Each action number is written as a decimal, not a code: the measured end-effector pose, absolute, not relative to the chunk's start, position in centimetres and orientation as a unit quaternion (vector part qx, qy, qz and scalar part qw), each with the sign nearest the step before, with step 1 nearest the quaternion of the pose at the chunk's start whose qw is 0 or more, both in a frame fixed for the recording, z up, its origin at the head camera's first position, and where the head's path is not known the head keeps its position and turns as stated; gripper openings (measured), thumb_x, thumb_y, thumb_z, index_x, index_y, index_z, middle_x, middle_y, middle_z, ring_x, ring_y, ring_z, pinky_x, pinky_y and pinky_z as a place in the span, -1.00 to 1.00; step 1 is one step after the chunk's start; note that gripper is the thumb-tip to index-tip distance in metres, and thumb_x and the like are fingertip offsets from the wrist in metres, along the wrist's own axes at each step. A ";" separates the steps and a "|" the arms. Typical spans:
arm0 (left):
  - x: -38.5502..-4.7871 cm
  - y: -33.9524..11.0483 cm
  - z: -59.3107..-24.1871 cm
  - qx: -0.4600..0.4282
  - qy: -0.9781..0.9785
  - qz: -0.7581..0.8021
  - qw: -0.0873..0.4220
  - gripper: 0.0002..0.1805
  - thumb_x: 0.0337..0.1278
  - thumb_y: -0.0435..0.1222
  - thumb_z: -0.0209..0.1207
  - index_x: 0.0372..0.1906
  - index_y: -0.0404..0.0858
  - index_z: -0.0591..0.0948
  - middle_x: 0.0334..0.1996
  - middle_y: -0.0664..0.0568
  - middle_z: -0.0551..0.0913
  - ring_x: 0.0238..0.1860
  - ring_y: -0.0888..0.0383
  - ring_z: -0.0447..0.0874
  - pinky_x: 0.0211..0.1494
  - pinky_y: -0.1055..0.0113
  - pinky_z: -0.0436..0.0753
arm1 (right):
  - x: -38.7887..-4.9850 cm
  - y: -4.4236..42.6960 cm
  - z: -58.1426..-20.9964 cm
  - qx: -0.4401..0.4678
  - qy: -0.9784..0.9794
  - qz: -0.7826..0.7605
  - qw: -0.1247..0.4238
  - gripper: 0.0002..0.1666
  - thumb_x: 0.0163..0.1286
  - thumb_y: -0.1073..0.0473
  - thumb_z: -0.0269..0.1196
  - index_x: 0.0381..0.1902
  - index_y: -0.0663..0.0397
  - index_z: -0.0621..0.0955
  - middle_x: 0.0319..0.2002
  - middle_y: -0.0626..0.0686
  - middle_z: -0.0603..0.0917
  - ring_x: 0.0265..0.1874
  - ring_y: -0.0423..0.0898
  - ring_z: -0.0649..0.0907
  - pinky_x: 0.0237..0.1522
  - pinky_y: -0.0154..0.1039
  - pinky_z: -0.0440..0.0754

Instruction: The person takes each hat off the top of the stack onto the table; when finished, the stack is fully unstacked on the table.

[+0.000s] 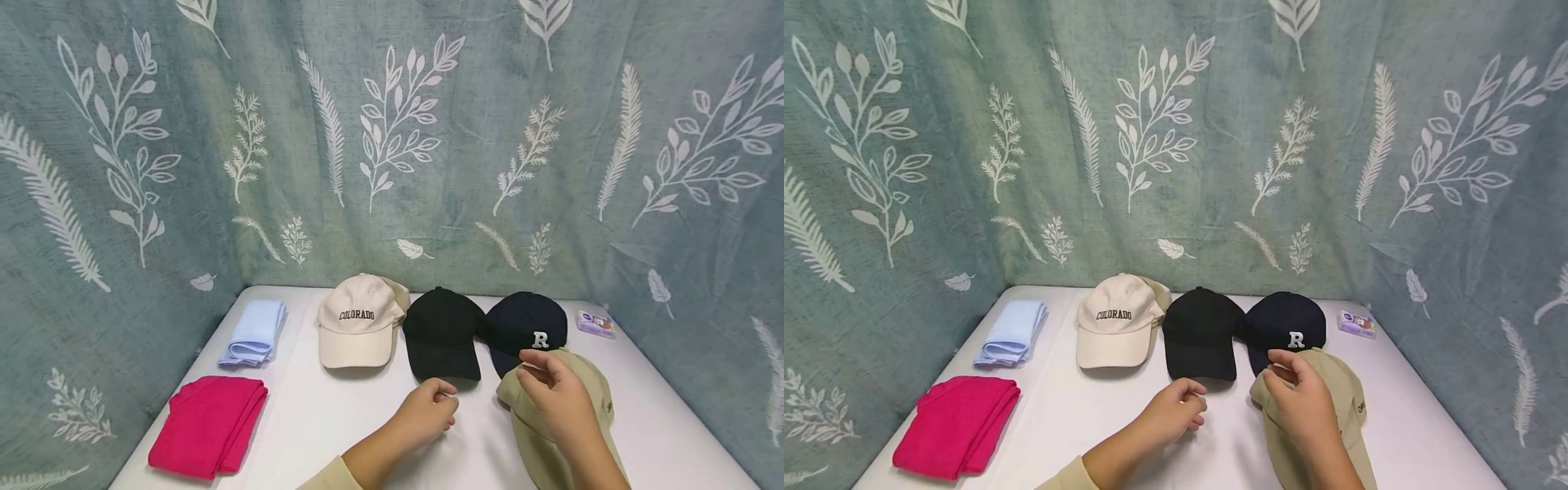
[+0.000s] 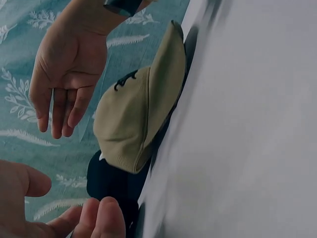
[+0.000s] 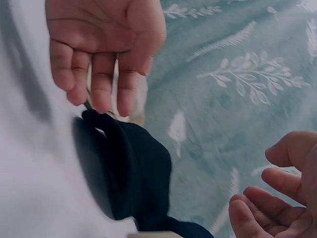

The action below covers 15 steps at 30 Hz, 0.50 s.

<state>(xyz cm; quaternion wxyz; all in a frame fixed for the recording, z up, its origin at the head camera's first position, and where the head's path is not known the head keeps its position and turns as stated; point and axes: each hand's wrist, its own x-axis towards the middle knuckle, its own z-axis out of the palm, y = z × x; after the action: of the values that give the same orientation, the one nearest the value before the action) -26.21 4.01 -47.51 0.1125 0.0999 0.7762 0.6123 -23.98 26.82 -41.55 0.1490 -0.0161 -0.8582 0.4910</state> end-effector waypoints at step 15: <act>-27.2 -0.4 -47.8 0.065 0.770 0.628 0.090 -0.64 0.32 -0.24 0.17 0.14 -0.28 0.60 -0.20 0.01 0.65 -0.28 0.17 0.68 -0.17 0.29 0.75 | -26.9 19.8 -44.5 0.030 -0.844 0.531 0.071 -0.63 0.46 0.25 0.32 0.20 0.13 0.63 0.19 0.15 0.68 0.14 0.02 0.70 -0.05 -0.36 0.68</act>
<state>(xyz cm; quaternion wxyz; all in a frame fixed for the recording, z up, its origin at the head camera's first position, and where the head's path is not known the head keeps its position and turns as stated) -27.23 -0.42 -47.77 0.0899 0.0654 0.7703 0.6280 -26.88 19.82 -44.52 0.0713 0.0299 -0.8437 0.5312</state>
